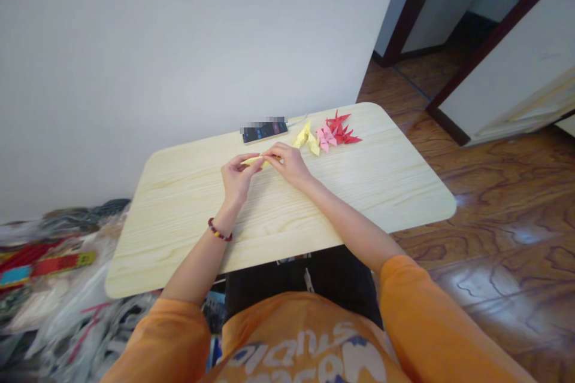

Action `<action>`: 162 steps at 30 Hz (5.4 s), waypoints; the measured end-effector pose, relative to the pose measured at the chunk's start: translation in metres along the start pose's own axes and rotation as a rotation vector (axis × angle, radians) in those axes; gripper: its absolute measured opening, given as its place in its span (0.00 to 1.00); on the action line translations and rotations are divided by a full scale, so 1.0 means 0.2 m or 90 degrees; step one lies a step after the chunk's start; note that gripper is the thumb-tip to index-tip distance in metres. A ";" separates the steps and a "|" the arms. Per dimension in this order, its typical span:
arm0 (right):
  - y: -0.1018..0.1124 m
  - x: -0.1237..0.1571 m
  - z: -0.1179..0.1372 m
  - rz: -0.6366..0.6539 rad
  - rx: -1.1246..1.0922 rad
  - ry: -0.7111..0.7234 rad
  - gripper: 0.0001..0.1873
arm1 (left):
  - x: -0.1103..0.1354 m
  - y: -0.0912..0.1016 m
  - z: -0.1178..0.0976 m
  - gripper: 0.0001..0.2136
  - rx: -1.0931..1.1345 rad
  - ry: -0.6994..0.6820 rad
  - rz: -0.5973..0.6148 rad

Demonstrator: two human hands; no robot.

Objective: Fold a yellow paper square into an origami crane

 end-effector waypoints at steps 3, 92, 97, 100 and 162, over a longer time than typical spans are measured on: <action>0.01 -0.01 -0.02 -0.028 -0.071 -0.049 0.10 | 0.00 0.01 0.01 0.14 -0.004 -0.006 -0.029; -0.01 0.03 -0.02 -0.122 0.069 0.014 0.07 | 0.00 -0.05 0.11 0.15 0.157 0.142 -0.020; -0.03 0.04 -0.01 -0.145 0.117 0.011 0.07 | 0.01 -0.08 0.10 0.17 0.224 0.171 -0.038; -0.02 0.04 0.00 -0.161 0.086 -0.023 0.04 | 0.01 -0.08 0.10 0.17 0.232 0.175 -0.033; -0.03 -0.02 -0.07 0.089 -0.362 -0.287 0.16 | -0.04 -0.01 0.07 0.11 0.166 0.147 0.002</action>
Point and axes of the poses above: each hand's wrist, its own x-axis away from the middle knuckle, its own y-axis out of the back of the hand, z = x × y, the point moved 2 cm from there along -x, towards the middle knuckle, and after that the axes turned 5 degrees about z, right-handed, at the moved point
